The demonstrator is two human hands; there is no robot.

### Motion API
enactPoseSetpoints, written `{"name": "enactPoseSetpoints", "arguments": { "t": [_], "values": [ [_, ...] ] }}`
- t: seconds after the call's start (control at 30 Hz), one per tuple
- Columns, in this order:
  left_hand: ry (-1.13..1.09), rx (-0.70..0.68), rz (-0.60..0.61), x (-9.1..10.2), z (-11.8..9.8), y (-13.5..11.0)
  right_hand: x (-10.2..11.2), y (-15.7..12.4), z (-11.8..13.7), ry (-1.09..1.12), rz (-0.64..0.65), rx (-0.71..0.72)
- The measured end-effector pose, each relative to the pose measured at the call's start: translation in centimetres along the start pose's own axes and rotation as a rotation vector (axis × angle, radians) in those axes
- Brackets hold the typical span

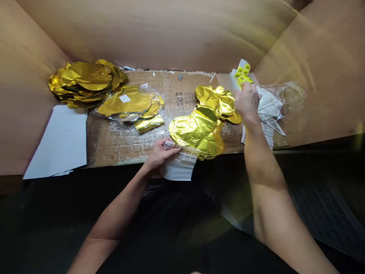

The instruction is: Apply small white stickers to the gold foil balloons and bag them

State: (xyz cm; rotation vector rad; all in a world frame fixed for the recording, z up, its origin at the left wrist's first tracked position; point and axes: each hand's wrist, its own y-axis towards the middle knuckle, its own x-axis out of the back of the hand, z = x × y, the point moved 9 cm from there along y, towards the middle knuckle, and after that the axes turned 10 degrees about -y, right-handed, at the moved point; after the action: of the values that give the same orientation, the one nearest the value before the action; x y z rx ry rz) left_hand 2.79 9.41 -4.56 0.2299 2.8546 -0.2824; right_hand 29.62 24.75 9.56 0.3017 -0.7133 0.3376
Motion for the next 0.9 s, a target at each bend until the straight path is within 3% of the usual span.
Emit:
{"name": "enactPoseSetpoints", "arguments": {
  "t": [0.07, 0.1, 0.17, 0.27, 0.4, 0.53, 0.63, 0.73, 0.9],
  "values": [
    [-0.098, 0.006, -0.069, 0.4, -0.2, -0.3, -3.0, -2.2, 1.5, -0.07, -0.05, -0.031],
    [-0.117, 0.004, -0.084, 0.5, -0.3, -0.4, -5.8, -3.7, 2.5, -0.064, 0.022, -0.026],
    [-0.129, -0.009, -0.096, 0.5, -0.6, -0.5, -12.2, -7.0, 4.2, 0.032, 0.297, -0.02],
    [-0.12, -0.032, -0.085, 0.3, -0.8, -0.6, -16.0, -10.1, 5.0, 0.135, 0.3, -0.067],
    [-0.035, -0.083, -0.105, 0.0, -1.1, -0.8, -15.5, -11.0, 4.5, 0.081, 0.124, -0.065],
    [0.011, -0.11, -0.116, -0.7, -1.3, -0.7, -14.4, -11.5, 5.7, -0.168, -0.083, 0.106],
    [0.002, -0.11, -0.108, -1.0, -1.3, -0.7, -14.8, -12.2, 7.0, -0.402, -0.163, 0.232],
    [-0.017, -0.111, -0.099, -1.0, -1.2, -0.7, -15.0, -12.4, 7.3, -0.429, -0.175, 0.265],
    [0.023, -0.138, -0.073, -0.8, -1.3, -0.8, -15.5, -11.6, 5.2, -0.045, -0.015, 0.009]
  ]
}}
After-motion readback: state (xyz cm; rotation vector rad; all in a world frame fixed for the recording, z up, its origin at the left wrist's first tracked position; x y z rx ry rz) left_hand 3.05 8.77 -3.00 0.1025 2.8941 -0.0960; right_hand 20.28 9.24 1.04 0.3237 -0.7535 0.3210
